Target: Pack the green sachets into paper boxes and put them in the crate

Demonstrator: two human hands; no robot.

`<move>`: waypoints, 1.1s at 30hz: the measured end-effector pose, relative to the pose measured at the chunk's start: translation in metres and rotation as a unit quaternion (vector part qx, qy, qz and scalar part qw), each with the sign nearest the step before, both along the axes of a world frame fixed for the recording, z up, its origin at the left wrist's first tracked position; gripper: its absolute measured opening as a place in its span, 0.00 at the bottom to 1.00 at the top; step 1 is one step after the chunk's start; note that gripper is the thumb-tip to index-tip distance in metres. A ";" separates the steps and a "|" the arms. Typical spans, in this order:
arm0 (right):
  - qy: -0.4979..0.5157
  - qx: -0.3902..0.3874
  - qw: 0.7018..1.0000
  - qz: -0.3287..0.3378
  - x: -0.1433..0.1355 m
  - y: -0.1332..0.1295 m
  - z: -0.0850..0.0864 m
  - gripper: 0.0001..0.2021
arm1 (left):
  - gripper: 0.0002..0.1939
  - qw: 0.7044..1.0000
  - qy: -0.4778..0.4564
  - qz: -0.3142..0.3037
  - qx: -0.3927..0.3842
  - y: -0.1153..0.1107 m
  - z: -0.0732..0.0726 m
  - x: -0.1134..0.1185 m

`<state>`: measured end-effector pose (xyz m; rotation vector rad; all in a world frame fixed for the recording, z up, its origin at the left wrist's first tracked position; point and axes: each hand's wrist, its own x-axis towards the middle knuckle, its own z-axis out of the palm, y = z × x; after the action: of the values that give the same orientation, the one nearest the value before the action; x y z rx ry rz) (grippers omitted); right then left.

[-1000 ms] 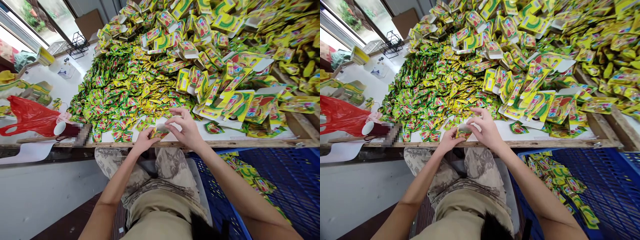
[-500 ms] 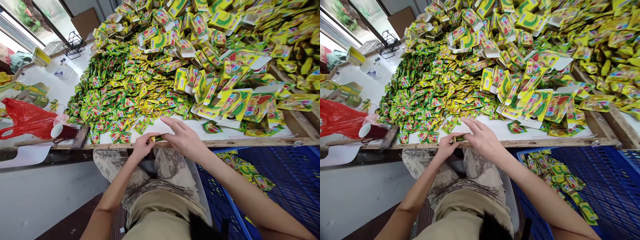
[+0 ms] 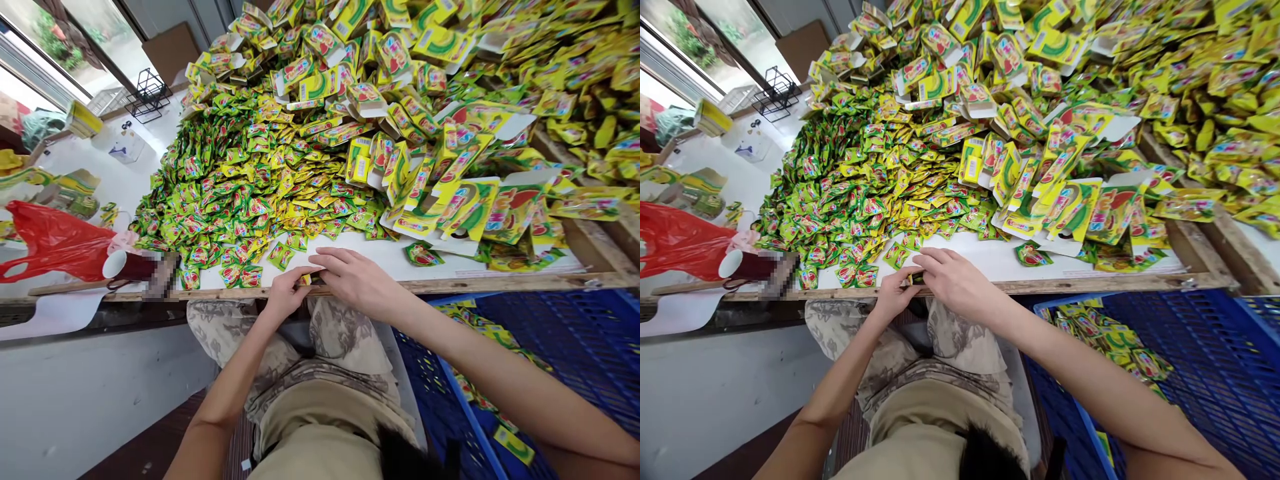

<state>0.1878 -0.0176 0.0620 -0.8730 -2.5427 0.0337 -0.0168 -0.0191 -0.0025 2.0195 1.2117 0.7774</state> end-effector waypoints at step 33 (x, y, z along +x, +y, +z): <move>-0.140 -0.255 0.957 -0.002 -0.019 0.052 0.040 0.14 | 0.17 0.980 -0.114 0.051 -0.154 0.017 0.005 0.004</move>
<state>0.1683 0.0343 0.1016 -1.1389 -2.8473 0.6313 -0.0129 -0.0022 0.0026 1.5834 1.2252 0.7914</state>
